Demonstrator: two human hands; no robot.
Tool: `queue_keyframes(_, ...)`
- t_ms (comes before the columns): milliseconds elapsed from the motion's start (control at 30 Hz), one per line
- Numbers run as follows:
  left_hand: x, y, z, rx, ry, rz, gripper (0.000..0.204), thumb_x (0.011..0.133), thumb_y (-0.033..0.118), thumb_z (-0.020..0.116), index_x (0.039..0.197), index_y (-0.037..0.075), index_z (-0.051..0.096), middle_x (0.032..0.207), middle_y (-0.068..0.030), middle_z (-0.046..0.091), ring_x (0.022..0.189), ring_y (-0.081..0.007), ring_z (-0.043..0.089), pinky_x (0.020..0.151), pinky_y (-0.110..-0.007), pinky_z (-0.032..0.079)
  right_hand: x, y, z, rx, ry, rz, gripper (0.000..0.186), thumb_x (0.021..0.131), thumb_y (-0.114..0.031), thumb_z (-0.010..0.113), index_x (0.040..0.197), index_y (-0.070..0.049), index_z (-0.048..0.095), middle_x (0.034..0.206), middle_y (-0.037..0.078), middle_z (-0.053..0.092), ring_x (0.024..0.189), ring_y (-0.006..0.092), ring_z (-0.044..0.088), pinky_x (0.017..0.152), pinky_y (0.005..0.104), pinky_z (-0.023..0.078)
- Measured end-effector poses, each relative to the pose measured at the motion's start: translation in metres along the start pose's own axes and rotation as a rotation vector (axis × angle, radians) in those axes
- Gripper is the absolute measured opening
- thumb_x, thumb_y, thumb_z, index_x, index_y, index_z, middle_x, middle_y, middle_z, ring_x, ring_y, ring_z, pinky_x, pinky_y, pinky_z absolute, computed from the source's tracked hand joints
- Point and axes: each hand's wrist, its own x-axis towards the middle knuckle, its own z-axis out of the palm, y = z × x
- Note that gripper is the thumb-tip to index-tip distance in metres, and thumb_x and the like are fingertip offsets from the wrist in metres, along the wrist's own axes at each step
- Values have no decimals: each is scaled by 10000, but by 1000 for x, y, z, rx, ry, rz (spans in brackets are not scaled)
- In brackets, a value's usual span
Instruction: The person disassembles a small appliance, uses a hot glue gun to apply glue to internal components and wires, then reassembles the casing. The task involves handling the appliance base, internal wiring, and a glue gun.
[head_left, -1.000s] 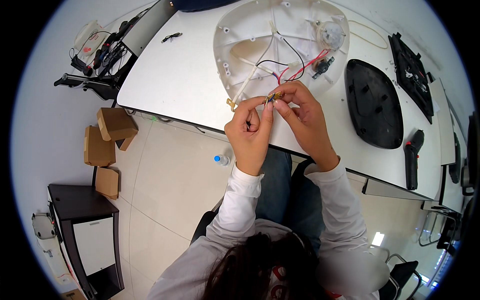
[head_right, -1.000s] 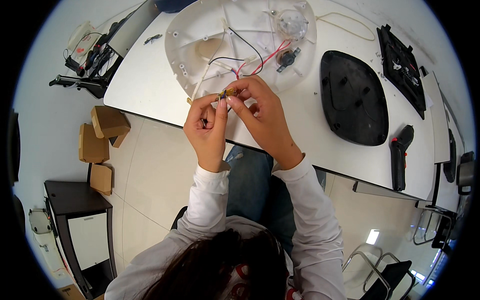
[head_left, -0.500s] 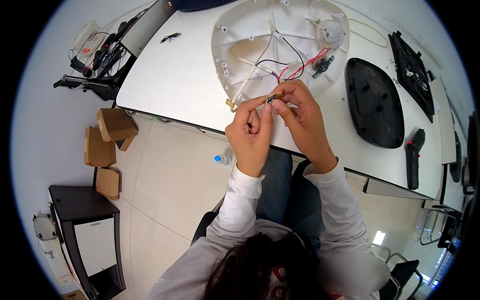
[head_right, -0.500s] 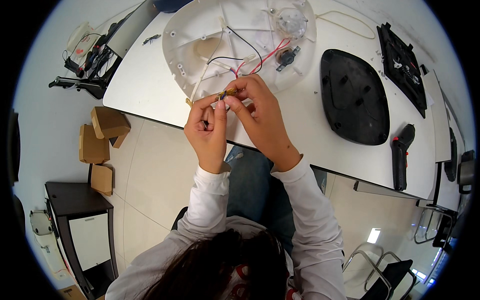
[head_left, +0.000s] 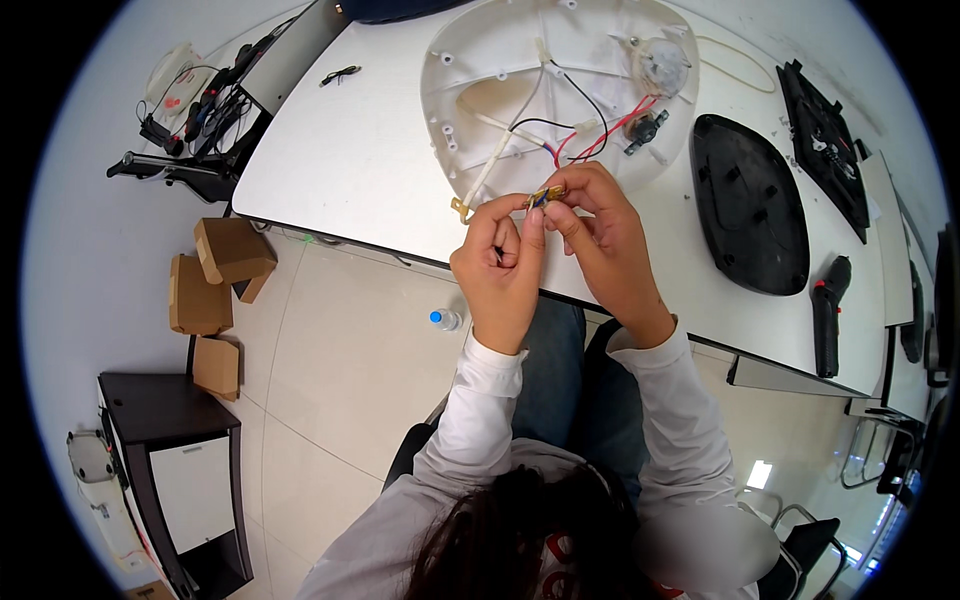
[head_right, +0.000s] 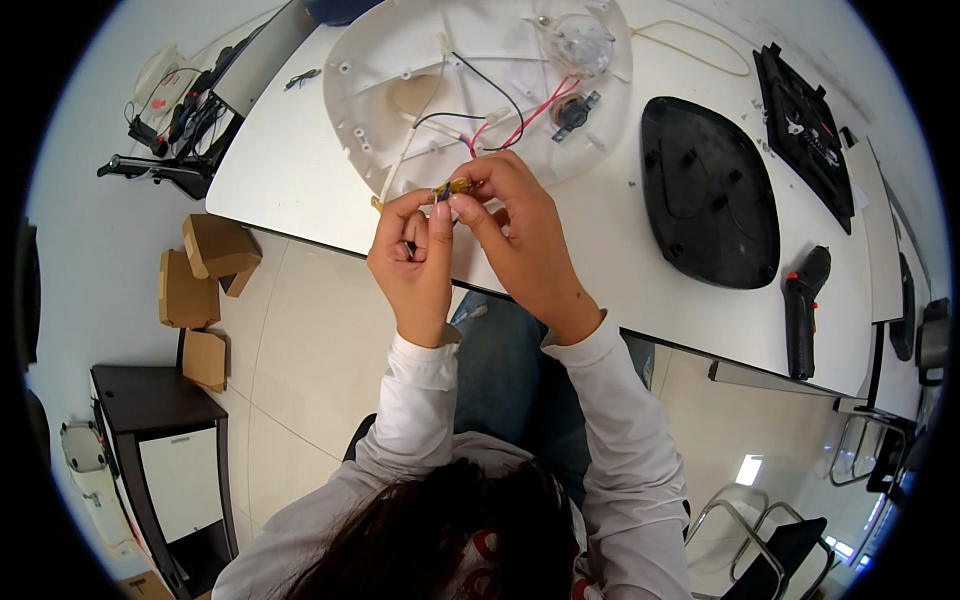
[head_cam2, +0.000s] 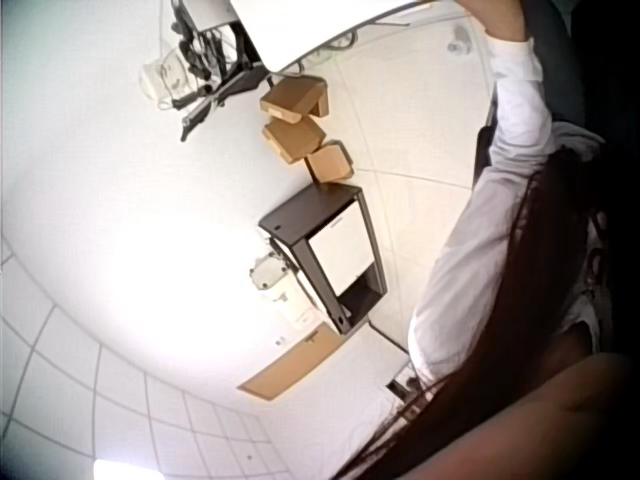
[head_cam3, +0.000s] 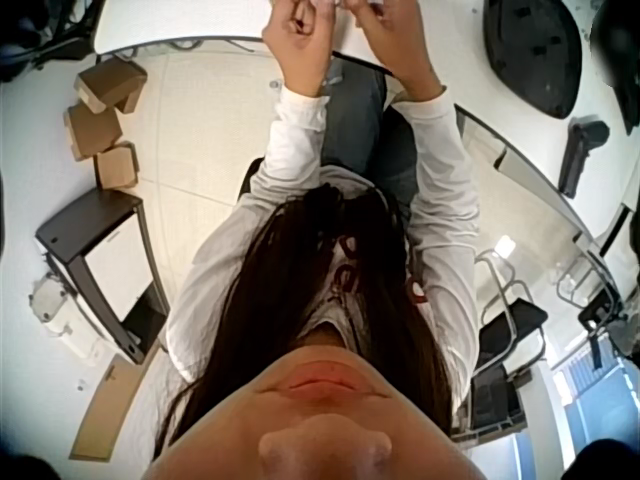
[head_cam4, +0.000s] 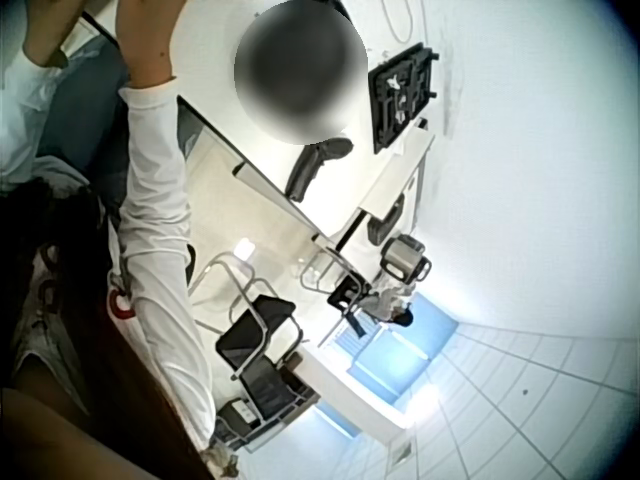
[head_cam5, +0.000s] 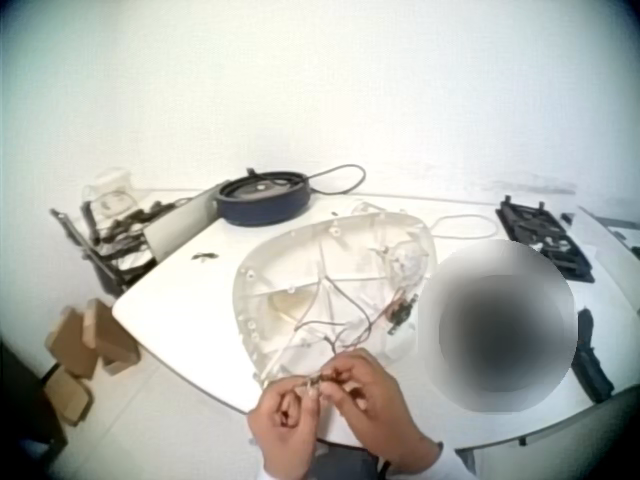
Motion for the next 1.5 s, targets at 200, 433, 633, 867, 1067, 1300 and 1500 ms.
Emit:
queue_keyframes(200, 0, 0, 1, -14, 5, -9, 109, 856, 53, 647, 945, 2, 610, 525, 70, 272, 494, -19, 240, 470, -206, 187, -1, 0, 2, -23, 9, -6, 131, 889, -111, 570, 992, -30, 557, 975, 37, 542, 859, 126, 557, 605, 229, 455)
queue_keyframes(433, -1, 0, 0, 14, 3, -6, 102, 857, 37, 641, 945, 1, 605, 543, 75, 273, 505, -15, 240, 475, -203, 183, -4, 9, 10, -107, 19, -95, 158, 932, -111, 496, 1037, 6, 488, 994, 113, 493, 827, 216, 542, 685, 293, 463)
queue_keyframes(633, 0, -4, 0, 35, 3, 19, 95, 850, 44, 647, 927, 10, 605, 520, 60, 279, 486, -24, 247, 462, -211, 181, -4, 12, 9, -143, 11, -142, 151, 937, -105, 482, 1028, 14, 466, 988, 133, 485, 833, 252, 535, 712, 317, 457)
queue_keyframes(867, 1, 0, 0, 44, 3, 19, 88, 852, 48, 646, 921, 11, 605, 519, 61, 285, 487, -23, 248, 464, -209, 186, -4, 8, 9, -152, 11, -107, 146, 933, -96, 482, 1030, 13, 469, 989, 134, 492, 838, 251, 538, 705, 314, 457)
queue_keyframes(1067, -1, -1, -1, -1, -4, -22, 101, 853, 47, 645, 936, 11, 600, 525, 67, 277, 491, -22, 242, 467, -207, 188, -4, 7, 7, -45, 37, -71, 159, 898, -100, 557, 1028, -12, 535, 998, 75, 520, 813, 162, 568, 633, 263, 466)
queue_keyframes(1300, 0, -3, 0, -46, 6, -21, 104, 853, 38, 644, 939, 3, 596, 531, 71, 268, 501, -19, 237, 476, -203, 186, -4, -2, 11, -82, 218, -105, 214, 812, -56, 663, 1015, -58, 598, 982, 39, 525, 707, 82, 554, 503, 204, 416)
queue_keyframes(1500, -1, -5, 0, -70, -1, -20, 108, 851, 28, 642, 945, 1, 598, 533, 72, 270, 503, -19, 236, 476, -204, 186, -6, -2, 11, -340, 283, -214, 128, 779, -50, 697, 889, -90, 646, 918, 15, 538, 628, 54, 522, 449, 209, 349)
